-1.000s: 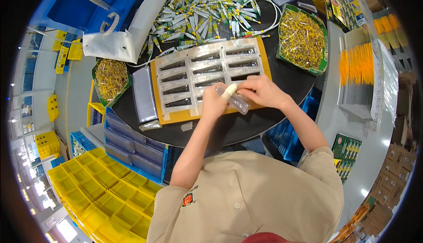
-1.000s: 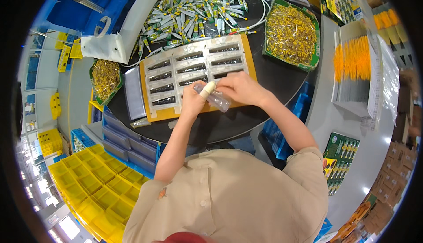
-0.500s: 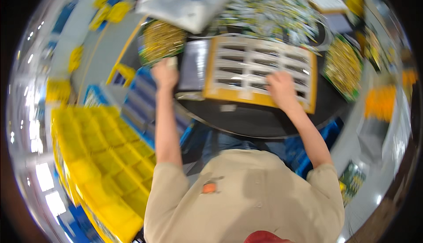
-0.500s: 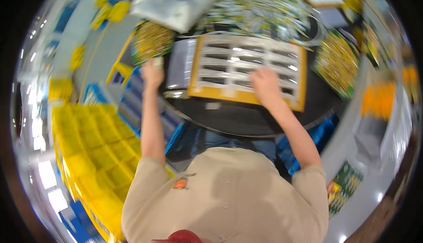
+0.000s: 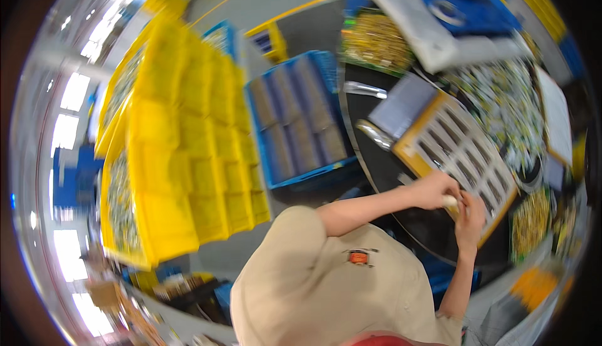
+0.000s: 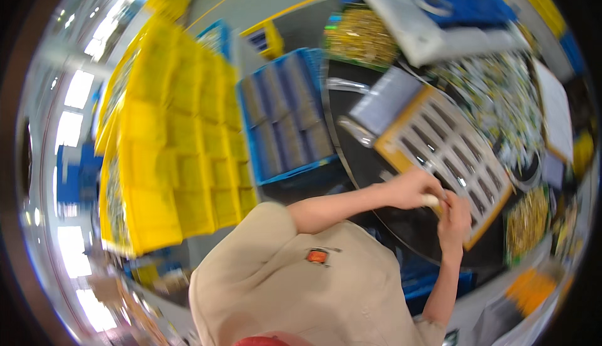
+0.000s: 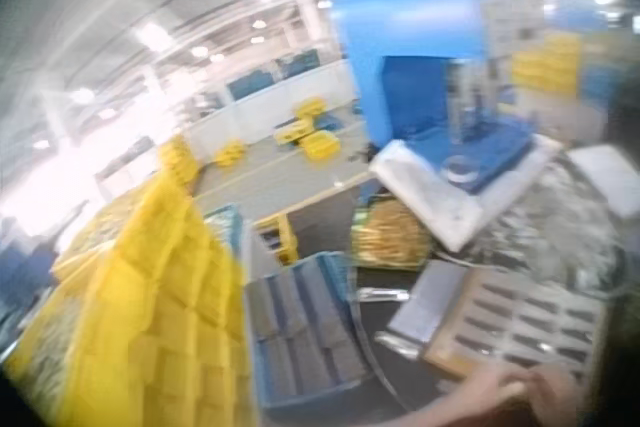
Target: The person repeatedly places small cylindrical electronic components into a yellow tray, then inserts yellow-tipped items into the same slots. They seal the tray with clear plastic film and stack the completed trays on the table.
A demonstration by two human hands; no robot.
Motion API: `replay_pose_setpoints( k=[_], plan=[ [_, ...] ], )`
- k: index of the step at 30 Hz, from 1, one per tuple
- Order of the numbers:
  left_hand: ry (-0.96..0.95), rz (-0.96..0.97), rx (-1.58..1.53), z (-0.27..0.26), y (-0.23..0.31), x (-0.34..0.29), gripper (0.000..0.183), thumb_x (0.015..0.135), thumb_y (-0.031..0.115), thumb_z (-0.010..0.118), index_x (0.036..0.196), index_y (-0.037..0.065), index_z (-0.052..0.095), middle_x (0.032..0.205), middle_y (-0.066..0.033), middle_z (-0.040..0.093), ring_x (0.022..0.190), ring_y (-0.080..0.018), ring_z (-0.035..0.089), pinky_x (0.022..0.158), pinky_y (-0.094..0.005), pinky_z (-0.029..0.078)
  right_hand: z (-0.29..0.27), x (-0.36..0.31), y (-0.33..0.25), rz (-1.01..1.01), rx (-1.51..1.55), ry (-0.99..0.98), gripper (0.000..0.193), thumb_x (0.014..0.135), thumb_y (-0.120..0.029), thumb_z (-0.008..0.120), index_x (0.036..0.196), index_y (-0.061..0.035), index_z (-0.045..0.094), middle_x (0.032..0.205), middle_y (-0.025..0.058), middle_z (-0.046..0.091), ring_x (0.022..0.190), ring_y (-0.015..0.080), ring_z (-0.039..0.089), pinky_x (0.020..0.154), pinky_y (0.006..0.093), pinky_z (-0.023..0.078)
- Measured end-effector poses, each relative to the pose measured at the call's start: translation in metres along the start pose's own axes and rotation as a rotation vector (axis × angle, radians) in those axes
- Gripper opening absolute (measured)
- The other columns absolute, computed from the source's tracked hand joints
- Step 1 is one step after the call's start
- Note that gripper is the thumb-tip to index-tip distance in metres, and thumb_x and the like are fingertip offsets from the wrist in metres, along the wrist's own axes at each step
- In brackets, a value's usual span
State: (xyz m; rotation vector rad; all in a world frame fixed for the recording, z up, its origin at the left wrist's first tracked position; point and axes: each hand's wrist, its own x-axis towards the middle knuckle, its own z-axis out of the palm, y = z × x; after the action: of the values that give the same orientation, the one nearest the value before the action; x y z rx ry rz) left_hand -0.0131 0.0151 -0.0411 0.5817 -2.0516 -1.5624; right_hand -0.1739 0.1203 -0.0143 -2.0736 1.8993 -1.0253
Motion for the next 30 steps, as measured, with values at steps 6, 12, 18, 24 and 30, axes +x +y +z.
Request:
replay_pose_setpoints(
  k=[6, 12, 18, 24, 30],
  plan=[
    [-0.054, -0.247, 0.132, 0.033, 0.008, -0.003, 0.022, 0.085, 0.013, 0.076, 0.101, 0.002, 0.066, 0.072, -0.0098, 0.068, 0.063, -0.0143, 0.068, 0.058, -0.0302, 0.054, -0.023, -0.039, 0.038, -0.081, -0.171, -0.028, 0.014, 0.075, -0.002, 0.069, 0.088, -0.0045, 0.064, 0.077, 0.0101, 0.057, 0.076, 0.0298, 0.058, 0.07, 0.0398, 0.047],
    [0.111, -0.035, 0.059, 0.044, -0.009, 0.033, 0.012, 0.084, 0.006, 0.076, 0.091, 0.001, 0.068, 0.083, -0.0052, 0.071, 0.073, -0.012, 0.065, 0.067, -0.0264, 0.052, -0.045, -0.055, 0.092, 0.064, -0.375, 0.098, 0.018, 0.074, -0.005, 0.067, 0.09, -0.0111, 0.064, 0.089, 0.0033, 0.057, 0.09, 0.0239, 0.055, 0.075, 0.0366, 0.042],
    [0.161, 0.339, 0.695, 0.037, -0.041, 0.058, 0.014, 0.076, 0.007, 0.077, 0.085, 0.006, 0.066, 0.092, -0.0088, 0.063, 0.088, -0.0299, 0.058, 0.08, -0.0398, 0.046, -0.048, -0.058, 0.101, 0.122, -0.285, 0.056, 0.029, 0.073, -0.002, 0.07, 0.102, -0.0107, 0.07, 0.097, 0.0048, 0.059, 0.094, 0.0251, 0.055, 0.08, 0.0363, 0.042],
    [0.098, 0.174, 0.648, 0.043, -0.022, 0.053, 0.041, 0.08, 0.001, 0.062, 0.12, 0.007, 0.062, 0.125, -0.0134, 0.056, 0.114, -0.0347, 0.05, 0.098, -0.046, 0.037, -0.061, -0.015, 0.143, 0.176, -0.135, 0.168, 0.02, 0.085, -0.006, 0.065, 0.104, -0.0054, 0.07, 0.093, 0.0096, 0.064, 0.092, 0.0297, 0.057, 0.083, 0.0395, 0.046],
    [-0.481, 0.188, 0.933, 0.06, -0.013, 0.057, 0.073, 0.089, 0.036, 0.062, 0.152, 0.011, 0.033, 0.161, -0.018, 0.019, 0.15, -0.0343, 0.014, 0.119, -0.0532, 0.01, -0.031, 0.108, 0.245, 0.767, -0.341, 0.054, 0.041, 0.078, -0.024, 0.076, 0.11, -0.0057, 0.059, 0.094, 0.017, 0.071, 0.088, 0.0401, 0.067, 0.076, 0.0483, 0.053]
  ],
)
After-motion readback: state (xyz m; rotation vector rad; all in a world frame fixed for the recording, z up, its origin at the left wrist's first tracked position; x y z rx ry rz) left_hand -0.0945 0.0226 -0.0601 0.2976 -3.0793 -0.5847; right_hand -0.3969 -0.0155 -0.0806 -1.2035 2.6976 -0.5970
